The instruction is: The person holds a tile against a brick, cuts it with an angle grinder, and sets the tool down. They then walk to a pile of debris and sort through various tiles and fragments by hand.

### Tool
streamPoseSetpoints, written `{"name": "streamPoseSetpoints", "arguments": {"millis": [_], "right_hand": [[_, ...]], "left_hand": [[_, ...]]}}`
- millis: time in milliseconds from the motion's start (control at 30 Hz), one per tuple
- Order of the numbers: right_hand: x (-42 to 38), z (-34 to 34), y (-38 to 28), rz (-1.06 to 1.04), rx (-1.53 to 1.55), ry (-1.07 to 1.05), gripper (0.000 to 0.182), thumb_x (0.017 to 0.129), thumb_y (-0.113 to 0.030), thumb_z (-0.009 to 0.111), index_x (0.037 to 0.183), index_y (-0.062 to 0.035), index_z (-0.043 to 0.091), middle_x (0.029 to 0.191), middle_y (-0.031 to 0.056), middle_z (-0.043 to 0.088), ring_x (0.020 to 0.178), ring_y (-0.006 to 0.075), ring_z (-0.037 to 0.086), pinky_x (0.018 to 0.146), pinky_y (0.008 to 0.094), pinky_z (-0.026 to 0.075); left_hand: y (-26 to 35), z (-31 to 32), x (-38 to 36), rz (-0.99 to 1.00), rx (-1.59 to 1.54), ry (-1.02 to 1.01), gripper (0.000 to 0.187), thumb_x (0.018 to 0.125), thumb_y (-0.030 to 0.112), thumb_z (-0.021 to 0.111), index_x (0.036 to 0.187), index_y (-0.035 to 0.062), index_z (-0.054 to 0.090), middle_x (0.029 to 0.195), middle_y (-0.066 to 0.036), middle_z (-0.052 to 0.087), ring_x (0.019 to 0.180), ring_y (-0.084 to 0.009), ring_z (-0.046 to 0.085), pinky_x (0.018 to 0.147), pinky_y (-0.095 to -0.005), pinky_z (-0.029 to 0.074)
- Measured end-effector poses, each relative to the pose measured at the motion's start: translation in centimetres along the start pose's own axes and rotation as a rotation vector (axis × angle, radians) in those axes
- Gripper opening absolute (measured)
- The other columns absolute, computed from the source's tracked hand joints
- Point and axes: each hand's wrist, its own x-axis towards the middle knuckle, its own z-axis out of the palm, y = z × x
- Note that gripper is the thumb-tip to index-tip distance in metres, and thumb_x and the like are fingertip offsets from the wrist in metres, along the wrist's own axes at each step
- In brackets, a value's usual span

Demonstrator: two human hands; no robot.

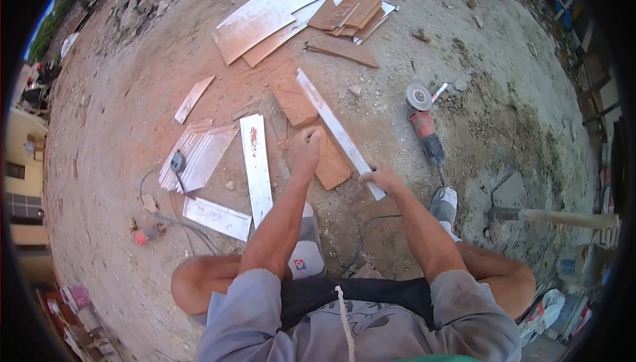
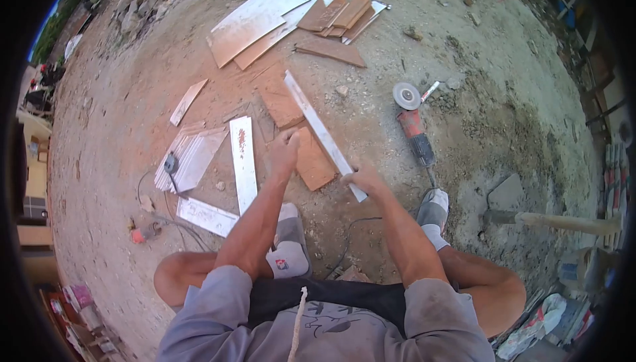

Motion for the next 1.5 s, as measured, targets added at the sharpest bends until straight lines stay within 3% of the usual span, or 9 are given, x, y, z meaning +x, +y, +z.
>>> {"name": "streamPoseSetpoints", "arguments": {"millis": [167,367,467,567,733,900,1000,1167,1500], "right_hand": [[-2.5,-2.7,-5.7,-0.002,0.063,-0.028,0.042,0.070,-0.025,0.072,0.101,0.0028,0.070,0.083,0.0111,0.068,0.071,0.0185,0.062,0.066,0.0318,0.048],[-5.4,-2.3,-8.1,-0.008,0.269,-0.024,0.032,0.076,-0.021,0.073,0.096,0.0051,0.070,0.081,0.0061,0.067,0.066,0.0136,0.060,0.060,0.0297,0.046],[-6.1,-0.4,-5.8,-0.016,0.289,0.041,0.033,0.077,-0.021,0.073,0.096,0.0054,0.069,0.081,0.0058,0.066,0.065,0.0132,0.059,0.060,0.0296,0.045],[-6.1,0.4,-4.8,-0.023,0.259,0.067,0.032,0.078,-0.021,0.073,0.096,0.0045,0.068,0.078,0.0046,0.064,0.063,0.0121,0.058,0.058,0.0284,0.044],[-7.6,-0.6,-6.5,-0.006,0.117,0.083,0.029,0.081,-0.020,0.071,0.096,0.0040,0.066,0.076,0.0054,0.063,0.061,0.0137,0.061,0.055,0.0284,0.047],[-4.7,1.0,-3.4,0.229,0.356,0.004,0.024,0.084,-0.018,0.069,0.096,0.0024,0.063,0.075,0.0086,0.063,0.056,0.0203,0.063,0.046,0.0355,0.052],[-1.6,3.5,1.0,0.318,0.380,-0.043,0.035,0.087,-0.020,0.066,0.114,0.0000,0.056,0.080,0.0119,0.062,0.058,0.0234,0.064,0.045,0.0376,0.053],[-1.5,6.1,0.0,0.286,0.227,0.023,0.031,0.084,-0.018,0.072,0.101,0.0030,0.059,0.075,0.0110,0.062,0.053,0.0235,0.064,0.045,0.0372,0.054],[2.1,8.1,2.9,0.609,0.609,-0.200,0.020,0.081,-0.013,0.073,0.089,0.0027,0.063,0.073,0.0111,0.065,0.055,0.0223,0.065,0.048,0.0339,0.053]], "left_hand": [[7.7,-7.6,5.8,0.255,0.258,-0.101,0.035,0.087,0.033,0.058,0.102,0.0039,0.071,0.089,-0.018,0.070,0.086,-0.0304,0.069,0.080,-0.0399,0.051],[16.0,-22.3,11.0,0.480,0.782,-0.159,0.038,0.089,0.033,0.060,0.108,0.0011,0.069,0.106,-0.017,0.070,0.098,-0.0283,0.066,0.086,-0.0365,0.050],[16.0,-27.6,9.8,0.488,0.759,-0.055,0.040,0.089,0.034,0.059,0.109,0.0009,0.069,0.099,-0.016,0.071,0.091,-0.0241,0.067,0.083,-0.0346,0.050],[10.8,-30.1,7.0,0.238,0.461,0.104,0.038,0.088,0.035,0.059,0.101,0.0005,0.069,0.084,-0.012,0.070,0.079,-0.0201,0.066,0.073,-0.0342,0.049],[-5.2,-26.3,-1.7,-0.101,0.136,0.080,0.038,0.088,0.036,0.058,0.092,0.0000,0.070,0.070,-0.008,0.066,0.066,-0.0148,0.062,0.063,-0.0323,0.046],[-10.2,-20.8,-11.4,-0.421,-0.074,-0.080,0.034,0.089,0.032,0.060,0.101,0.0019,0.070,0.072,-0.003,0.064,0.064,-0.0114,0.057,0.059,-0.0300,0.044],[-10.6,-20.0,-13.0,-0.513,-0.156,-0.079,0.034,0.090,0.031,0.061,0.103,0.0017,0.069,0.076,-0.004,0.065,0.067,-0.0120,0.059,0.061,-0.0295,0.046],[-10.1,-20.5,-11.2,-0.618,-0.221,0.039,0.035,0.090,0.030,0.062,0.108,0.0014,0.068,0.083,-0.006,0.067,0.072,-0.0129,0.062,0.063,-0.0287,0.048],[-9.1,-16.5,-6.7,-0.660,-0.169,0.092,0.044,0.090,0.031,0.063,0.120,-0.0002,0.064,0.099,-0.010,0.069,0.083,-0.0166,0.066,0.069,-0.0279,0.050]]}}
